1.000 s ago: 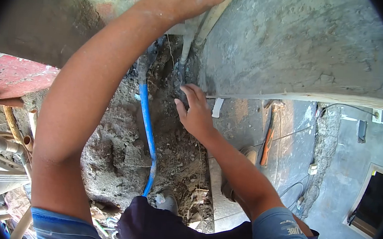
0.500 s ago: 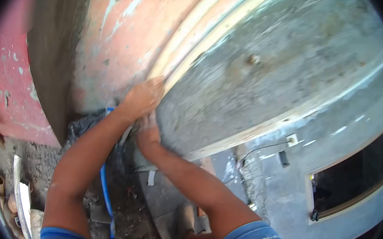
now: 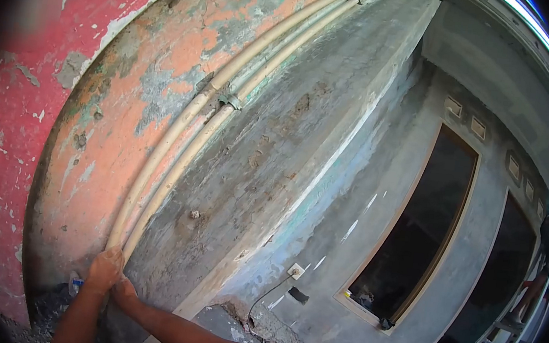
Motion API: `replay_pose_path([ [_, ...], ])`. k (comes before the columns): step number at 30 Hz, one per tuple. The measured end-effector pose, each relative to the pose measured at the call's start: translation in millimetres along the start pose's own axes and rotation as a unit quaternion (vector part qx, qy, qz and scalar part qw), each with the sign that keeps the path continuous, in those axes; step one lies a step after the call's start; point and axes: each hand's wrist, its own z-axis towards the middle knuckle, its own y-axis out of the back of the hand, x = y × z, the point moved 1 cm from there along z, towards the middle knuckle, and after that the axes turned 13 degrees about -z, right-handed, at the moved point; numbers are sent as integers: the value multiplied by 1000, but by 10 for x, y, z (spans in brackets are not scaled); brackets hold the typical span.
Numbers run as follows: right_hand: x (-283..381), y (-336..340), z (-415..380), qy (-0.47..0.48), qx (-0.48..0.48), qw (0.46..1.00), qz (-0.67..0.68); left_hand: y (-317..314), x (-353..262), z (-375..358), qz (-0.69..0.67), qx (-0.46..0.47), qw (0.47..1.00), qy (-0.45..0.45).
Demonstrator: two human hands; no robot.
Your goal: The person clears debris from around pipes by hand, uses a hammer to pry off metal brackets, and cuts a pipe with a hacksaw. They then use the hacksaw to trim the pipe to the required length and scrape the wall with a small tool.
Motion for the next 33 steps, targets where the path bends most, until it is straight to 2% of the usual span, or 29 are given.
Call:
replay_pose_path([
  [1, -18, 210, -84, 4, 21, 1000, 9, 17, -2, 6, 1, -7, 1000, 1],
  [3, -64, 199, -97, -1, 40, 999, 14, 113, 34, 7, -4, -7, 1000, -12],
  [5, 69, -176, 8, -1, -66, 997, 29, 168, 56, -7, -10, -5, 1000, -15],
  [6, 32, -148, 10, 0, -68, 997, 25, 183, 50, -8, -19, 1, 1000, -17],
  [8, -25, -256, 48, -7, -5, 976, 219, 183, 39, -6, -24, -10, 1000, 7],
  [9, -10, -296, 81, -10, -5, 976, 218, 170, 25, -9, -31, -16, 999, 25],
  [11, 220, -951, 325, -19, -172, 980, 103, 20, 13, -15, -39, -15, 999, 15],
  [14, 193, -946, 298, -28, -220, 969, 107, -21, -2, -28, -55, -5, 998, 13],
  [15, 168, -925, 304, -32, -221, 969, 105, -3, 0, -5, -64, 1, 998, 17],
  [17, 139, -774, 339, -21, -140, 984, 106, -6, 4, 1, -64, -13, 998, 16],
  [18, 112, -692, 318, -21, -142, 984, 106, -20, 8, -20, -66, -22, 997, 17],
  [19, 75, -669, 284, -15, -114, 958, 264, -54, 14, -42, -63, -22, 998, 15],
  [20, 46, -642, 272, -9, -82, 906, 415, -93, 14, -56, -62, -21, 998, 10],
  [21, 46, -596, 286, -10, -85, 906, 414, -145, 22, -41, -61, -21, 998, 5],
  [23, 167, -830, 378, -35, -167, 934, 315, -144, 40, -29, -54, -24, 998, -2],
  [24, 134, -864, 386, -35, -166, 934, 315, -140, 25, -24, -50, -26, 998, -5],
  [26, 139, -507, 242, -58, -70, 993, 75, -99, 36, 12, -77, -164, 983, -5],
  [27, 167, -600, 224, -50, -35, 992, 113, -62, 35, -8, -108, -150, 983, -9],
  [28, 141, -579, 143, -72, -5, 971, 228, 14, 6, -18, -147, -121, 981, 45],
  [29, 233, -656, 155, -60, -68, 992, 82, 45, -26, -39, -169, -67, 980, 87],
  [30, 198, -649, 177, -50, -7, 986, 159, 12, -20, -59, -112, -87, 989, 48],
  [31, 100, -326, 11, -73, -78, 983, 151, -37, -30, -53, -95, -47, 994, 36],
  [32, 23, -187, 34, -34, -94, 995, 0, 50, -4, -43, -60, -52, 997, 7],
  [33, -5, -119, 53, -36, -120, 992, -25, 90, -6, -19, -98, -1, 995, 31],
])
